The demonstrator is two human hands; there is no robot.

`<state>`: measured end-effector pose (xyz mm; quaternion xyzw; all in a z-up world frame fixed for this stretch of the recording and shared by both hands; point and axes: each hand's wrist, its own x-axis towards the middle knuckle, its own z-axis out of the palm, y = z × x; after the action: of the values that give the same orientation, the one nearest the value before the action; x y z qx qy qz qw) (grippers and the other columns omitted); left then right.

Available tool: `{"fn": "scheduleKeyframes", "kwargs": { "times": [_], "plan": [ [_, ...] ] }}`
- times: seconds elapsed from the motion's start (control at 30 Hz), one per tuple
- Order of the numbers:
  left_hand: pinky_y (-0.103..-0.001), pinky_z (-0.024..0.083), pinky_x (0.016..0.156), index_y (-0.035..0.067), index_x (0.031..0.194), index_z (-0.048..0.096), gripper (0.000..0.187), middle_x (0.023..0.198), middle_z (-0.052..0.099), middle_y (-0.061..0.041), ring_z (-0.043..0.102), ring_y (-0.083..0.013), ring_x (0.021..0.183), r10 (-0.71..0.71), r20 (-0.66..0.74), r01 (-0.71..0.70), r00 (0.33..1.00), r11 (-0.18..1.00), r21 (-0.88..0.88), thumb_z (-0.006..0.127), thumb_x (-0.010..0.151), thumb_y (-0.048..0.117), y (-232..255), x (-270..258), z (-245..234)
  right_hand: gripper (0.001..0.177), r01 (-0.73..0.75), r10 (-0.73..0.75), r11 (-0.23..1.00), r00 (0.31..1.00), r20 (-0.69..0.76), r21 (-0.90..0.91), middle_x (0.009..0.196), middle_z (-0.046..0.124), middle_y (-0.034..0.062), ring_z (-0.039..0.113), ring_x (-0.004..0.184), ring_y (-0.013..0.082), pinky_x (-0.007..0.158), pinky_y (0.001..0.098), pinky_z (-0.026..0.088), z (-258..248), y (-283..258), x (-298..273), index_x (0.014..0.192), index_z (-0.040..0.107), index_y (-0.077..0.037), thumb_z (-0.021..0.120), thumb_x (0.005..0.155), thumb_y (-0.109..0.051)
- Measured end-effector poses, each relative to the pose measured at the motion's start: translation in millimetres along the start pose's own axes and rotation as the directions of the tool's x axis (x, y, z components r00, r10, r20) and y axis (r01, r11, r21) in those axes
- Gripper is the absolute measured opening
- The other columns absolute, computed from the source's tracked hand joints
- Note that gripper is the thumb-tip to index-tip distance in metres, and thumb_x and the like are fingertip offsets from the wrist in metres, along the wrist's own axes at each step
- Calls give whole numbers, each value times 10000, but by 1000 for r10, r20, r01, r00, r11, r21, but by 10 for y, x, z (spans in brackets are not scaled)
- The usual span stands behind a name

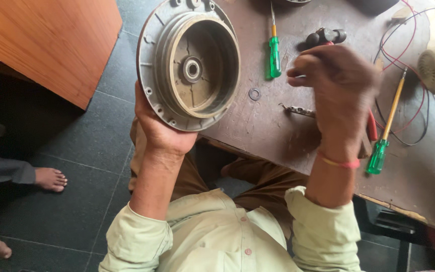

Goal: The person uses two screwdrivers to pry apart a circular electric motor housing. They separate the stator from the outer casing, inspect the internal copper windings, and then reassemble the components by hand.

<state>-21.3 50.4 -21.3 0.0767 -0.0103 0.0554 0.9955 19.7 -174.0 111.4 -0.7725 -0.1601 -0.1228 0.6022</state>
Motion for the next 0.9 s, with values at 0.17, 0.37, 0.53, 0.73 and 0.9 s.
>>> {"fn": "scheduleKeyframes", "kwargs": {
  "times": [0.17,0.37,0.53,0.73,0.9],
  "plan": [
    [-467,540,1135,43,1424,554,492,1354,623,-119,612,-258,1298,59,70,-65,996,994,86,473,1102,407,-188,-37,66,158,57,-39,981,994,102,-183,1020,692,97,723,898,139,776,248,632,283,-390,-122,1038,719,-1,713,887,47],
    [-405,559,1058,63,1396,551,495,1311,642,-101,635,-224,1231,-57,55,59,997,998,-39,398,1096,426,-324,-70,11,290,413,-227,779,887,403,-471,1116,709,112,731,992,244,840,338,601,595,-302,-190,1171,716,-8,791,895,36],
    [-404,550,1079,55,1423,544,493,1325,633,-108,631,-226,1238,-42,70,46,997,997,-60,391,1133,424,-315,-89,-11,266,449,-241,749,870,431,-487,1101,693,126,711,989,334,843,399,581,698,-114,-185,1126,682,-21,788,889,34],
    [-401,553,1060,50,1406,543,530,1311,638,-116,637,-231,1216,-94,37,98,995,985,-144,396,1087,447,-329,-83,-36,311,450,-246,766,865,436,-460,1148,679,149,706,1035,338,875,399,585,782,-100,-188,1171,686,-17,762,880,61],
    [-417,555,1069,46,1422,535,503,1332,628,-117,631,-241,1235,-78,39,83,996,986,-142,411,1118,427,-308,-99,-51,386,418,-249,746,897,364,-518,1261,689,148,720,1130,303,967,385,600,737,-143,-283,1301,679,-11,744,931,77]
  ]
}}
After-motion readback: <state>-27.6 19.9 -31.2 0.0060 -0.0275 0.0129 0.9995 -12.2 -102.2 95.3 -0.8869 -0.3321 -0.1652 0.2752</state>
